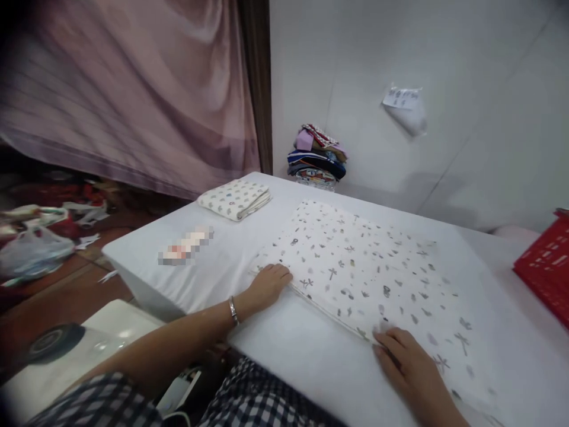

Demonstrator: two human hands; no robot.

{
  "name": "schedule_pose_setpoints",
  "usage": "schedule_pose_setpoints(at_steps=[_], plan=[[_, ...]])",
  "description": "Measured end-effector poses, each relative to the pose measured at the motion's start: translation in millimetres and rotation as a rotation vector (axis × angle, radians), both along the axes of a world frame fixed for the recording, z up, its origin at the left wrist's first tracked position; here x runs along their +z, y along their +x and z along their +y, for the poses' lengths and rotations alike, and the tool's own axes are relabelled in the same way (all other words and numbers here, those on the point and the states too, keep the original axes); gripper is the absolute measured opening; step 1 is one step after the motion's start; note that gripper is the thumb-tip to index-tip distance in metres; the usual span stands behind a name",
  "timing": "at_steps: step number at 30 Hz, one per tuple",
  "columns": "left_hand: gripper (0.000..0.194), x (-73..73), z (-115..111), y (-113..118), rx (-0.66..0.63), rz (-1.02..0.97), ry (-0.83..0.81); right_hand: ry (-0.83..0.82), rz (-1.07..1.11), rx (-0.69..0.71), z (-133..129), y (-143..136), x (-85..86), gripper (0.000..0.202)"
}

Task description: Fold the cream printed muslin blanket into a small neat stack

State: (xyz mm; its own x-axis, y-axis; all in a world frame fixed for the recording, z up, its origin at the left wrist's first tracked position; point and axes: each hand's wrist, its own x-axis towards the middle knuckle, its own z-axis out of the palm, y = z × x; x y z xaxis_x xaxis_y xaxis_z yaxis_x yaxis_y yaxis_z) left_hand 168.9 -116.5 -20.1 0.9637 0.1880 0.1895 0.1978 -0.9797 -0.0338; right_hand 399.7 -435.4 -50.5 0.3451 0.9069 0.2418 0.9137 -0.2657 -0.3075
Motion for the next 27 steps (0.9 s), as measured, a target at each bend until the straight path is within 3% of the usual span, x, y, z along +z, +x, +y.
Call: schedule_pose_setpoints(at_steps=[8,16,21,27], plan=[[0.024,2.4,31.1,-26.8,0.215,-0.002,-0.003,-0.062,-0.023,0.109,35.8,-18.2,22.3,0.027],[0.028,10.5,51.0,-47.0,0.305,-0.101,-0.039,-0.149,0.016,0.369,133.5,-64.4,47.9,0.027],[0.036,5.1,52.0,-51.5,0.46,-0.215,-0.228,-0.198,-0.003,0.397,197.6,-96.7,52.9,0.024],[0.041,-1.3,48.5,-53.8,0.65,-0.435,-0.586,-0.193,-0.035,0.323,246.2,-123.5,48.8,0.019]])
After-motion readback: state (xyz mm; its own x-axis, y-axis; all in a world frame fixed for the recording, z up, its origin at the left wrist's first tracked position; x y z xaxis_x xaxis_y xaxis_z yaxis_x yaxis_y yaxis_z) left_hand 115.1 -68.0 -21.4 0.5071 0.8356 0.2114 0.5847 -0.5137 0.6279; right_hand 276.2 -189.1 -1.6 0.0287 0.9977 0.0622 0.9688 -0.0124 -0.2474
